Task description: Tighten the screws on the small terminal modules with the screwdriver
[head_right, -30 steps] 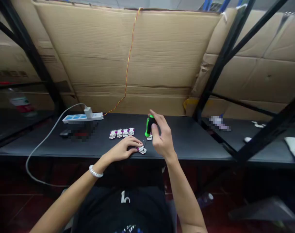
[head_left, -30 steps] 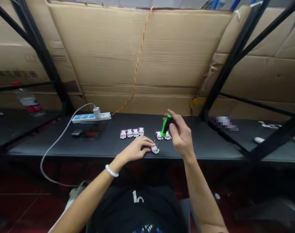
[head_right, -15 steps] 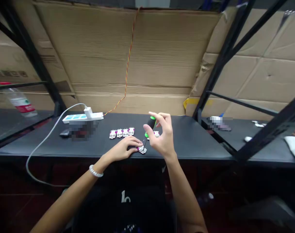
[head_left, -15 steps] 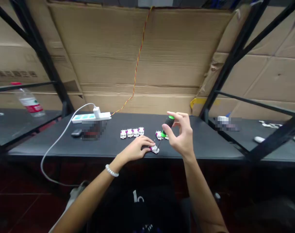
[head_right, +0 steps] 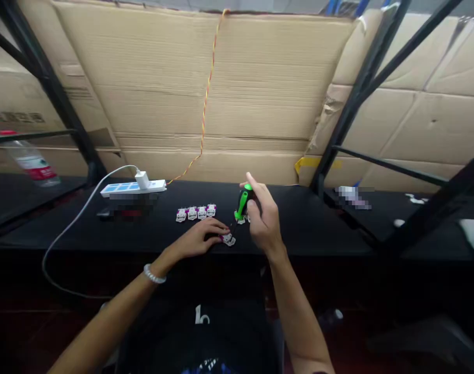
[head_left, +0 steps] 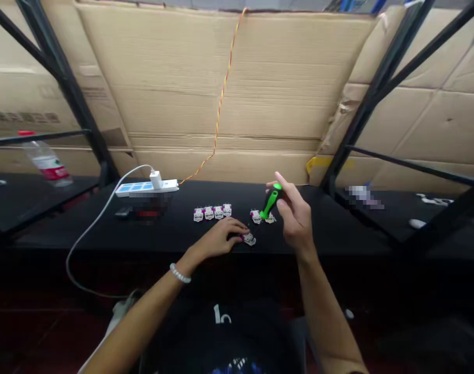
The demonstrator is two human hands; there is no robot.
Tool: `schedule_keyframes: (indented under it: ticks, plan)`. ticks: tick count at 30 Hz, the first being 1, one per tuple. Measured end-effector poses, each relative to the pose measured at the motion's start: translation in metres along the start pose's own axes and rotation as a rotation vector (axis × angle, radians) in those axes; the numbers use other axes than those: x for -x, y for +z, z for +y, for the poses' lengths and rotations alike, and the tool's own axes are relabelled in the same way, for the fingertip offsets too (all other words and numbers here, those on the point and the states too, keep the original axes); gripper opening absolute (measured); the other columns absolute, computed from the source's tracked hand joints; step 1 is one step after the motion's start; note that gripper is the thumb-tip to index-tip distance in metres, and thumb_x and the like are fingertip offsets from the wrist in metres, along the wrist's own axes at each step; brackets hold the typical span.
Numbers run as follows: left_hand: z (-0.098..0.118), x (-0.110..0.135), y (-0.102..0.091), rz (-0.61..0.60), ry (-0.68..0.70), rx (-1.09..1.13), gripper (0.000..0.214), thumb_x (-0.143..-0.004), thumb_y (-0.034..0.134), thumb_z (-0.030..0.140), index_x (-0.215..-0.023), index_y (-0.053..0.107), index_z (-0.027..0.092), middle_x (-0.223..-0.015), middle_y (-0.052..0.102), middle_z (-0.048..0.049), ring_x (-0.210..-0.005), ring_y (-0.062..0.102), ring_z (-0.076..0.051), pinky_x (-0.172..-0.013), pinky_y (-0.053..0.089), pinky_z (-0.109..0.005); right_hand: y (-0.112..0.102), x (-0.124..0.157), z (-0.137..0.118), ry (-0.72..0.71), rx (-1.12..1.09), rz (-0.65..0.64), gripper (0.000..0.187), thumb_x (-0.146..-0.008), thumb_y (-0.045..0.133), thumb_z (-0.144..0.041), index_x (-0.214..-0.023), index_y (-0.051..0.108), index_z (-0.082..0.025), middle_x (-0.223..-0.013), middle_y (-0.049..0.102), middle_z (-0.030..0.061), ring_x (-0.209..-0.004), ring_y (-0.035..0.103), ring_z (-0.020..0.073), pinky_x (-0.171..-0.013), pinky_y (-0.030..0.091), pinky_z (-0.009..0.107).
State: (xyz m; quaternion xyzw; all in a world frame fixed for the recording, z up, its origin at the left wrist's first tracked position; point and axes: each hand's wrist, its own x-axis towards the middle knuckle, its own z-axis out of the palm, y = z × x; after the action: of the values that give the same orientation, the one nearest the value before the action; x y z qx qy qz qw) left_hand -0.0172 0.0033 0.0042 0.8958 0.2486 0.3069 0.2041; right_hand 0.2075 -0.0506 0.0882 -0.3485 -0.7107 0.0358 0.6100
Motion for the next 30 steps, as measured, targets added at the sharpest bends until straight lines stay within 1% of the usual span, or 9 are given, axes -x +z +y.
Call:
schedule_keyframes:
  ticks: [2,6,12,17,19,22,24,27,30]
  plan:
    - [0.0001,0.0000,-0.0002,-0.001,-0.002,-0.004,0.025,-0.099,0.071,0.015,-0.121,0.082,0.023,-0.126,0.079,-0.0089,-0.119,0.070,-0.026,-0.112,0.053,-0.046,-0.0003,-0.0002,-0.0003,-0.009,0.008,0.016,0.048,-0.107,0.053,-0.033,-0.153,0.061,-0.029,-0.124,0.068,0.0094,-0.113,0.067,0.0264,-0.099,0.058,0.046]
    - [-0.0004,0.0001,-0.0001,0.005,-0.001,-0.006,0.025,-0.100,0.071,0.016,-0.121,0.083,0.024,-0.126,0.079,-0.0092,-0.119,0.070,-0.026,-0.112,0.053,-0.045,0.0003,-0.0005,-0.0011,-0.004,0.128,0.105,0.049,-0.096,0.072,-0.034,-0.145,0.070,-0.027,-0.116,0.059,0.0083,-0.096,0.063,0.0223,-0.083,0.060,0.039]
    - [0.0003,0.0002,-0.0001,0.002,-0.008,0.004,0.026,-0.099,0.070,0.015,-0.121,0.082,0.022,-0.126,0.079,-0.0093,-0.120,0.070,-0.026,-0.112,0.053,-0.045,-0.0002,0.0001,-0.0001,0.005,-0.008,-0.011,0.049,-0.108,0.048,-0.030,-0.156,0.059,-0.029,-0.131,0.066,0.0111,-0.119,0.066,0.0272,-0.105,0.057,0.049]
    - [0.0028,0.0003,-0.0010,0.005,-0.015,-0.002,0.026,-0.100,0.070,0.015,-0.121,0.082,0.023,-0.126,0.079,-0.0092,-0.120,0.070,-0.026,-0.113,0.053,-0.045,0.0019,-0.0001,-0.0012,0.010,0.112,0.069,0.048,-0.096,0.072,-0.038,-0.144,0.070,-0.030,-0.124,0.061,0.0100,-0.110,0.065,0.0269,-0.091,0.061,0.045]
    - [0.0034,0.0001,-0.0014,0.000,-0.014,0.000,0.026,-0.099,0.070,0.015,-0.121,0.082,0.022,-0.126,0.079,-0.0098,-0.120,0.070,-0.026,-0.112,0.054,-0.044,0.0013,-0.0002,-0.0007,0.013,0.103,0.046,0.050,-0.099,0.067,-0.035,-0.149,0.066,-0.030,-0.124,0.062,0.0099,-0.109,0.065,0.0265,-0.094,0.061,0.046]
    - [0.0039,-0.0002,-0.0018,-0.002,-0.011,0.002,0.026,-0.100,0.070,0.015,-0.121,0.082,0.023,-0.127,0.079,-0.0087,-0.121,0.070,-0.026,-0.113,0.054,-0.044,-0.0005,-0.0002,-0.0001,-0.006,-0.009,-0.044,0.052,-0.108,0.049,-0.031,-0.159,0.055,-0.031,-0.134,0.066,0.0109,-0.122,0.066,0.0281,-0.110,0.055,0.054]
    - [0.0038,0.0000,-0.0019,-0.004,-0.011,0.001,0.026,-0.100,0.070,0.015,-0.121,0.082,0.024,-0.127,0.079,-0.0080,-0.121,0.070,-0.026,-0.113,0.053,-0.045,-0.0008,-0.0002,-0.0005,-0.017,-0.004,-0.030,0.050,-0.107,0.052,-0.033,-0.157,0.058,-0.031,-0.137,0.065,0.0115,-0.124,0.065,0.0290,-0.110,0.055,0.054]
    - [0.0029,0.0005,-0.0016,-0.002,-0.017,-0.004,0.026,-0.100,0.070,0.015,-0.122,0.082,0.023,-0.126,0.079,-0.0089,-0.120,0.070,-0.026,-0.113,0.053,-0.045,-0.0001,-0.0002,-0.0010,-0.002,0.113,0.057,0.050,-0.098,0.070,-0.036,-0.147,0.067,-0.030,-0.127,0.062,0.0111,-0.113,0.066,0.0280,-0.096,0.061,0.047]
    - [0.0018,0.0007,-0.0009,-0.001,-0.009,-0.005,0.026,-0.100,0.070,0.015,-0.121,0.082,0.022,-0.126,0.079,-0.0098,-0.120,0.070,-0.026,-0.112,0.053,-0.045,-0.0005,0.0000,0.0000,-0.005,0.078,0.023,0.053,-0.102,0.060,-0.030,-0.155,0.060,-0.030,-0.125,0.067,0.0099,-0.113,0.068,0.0268,-0.102,0.060,0.048]
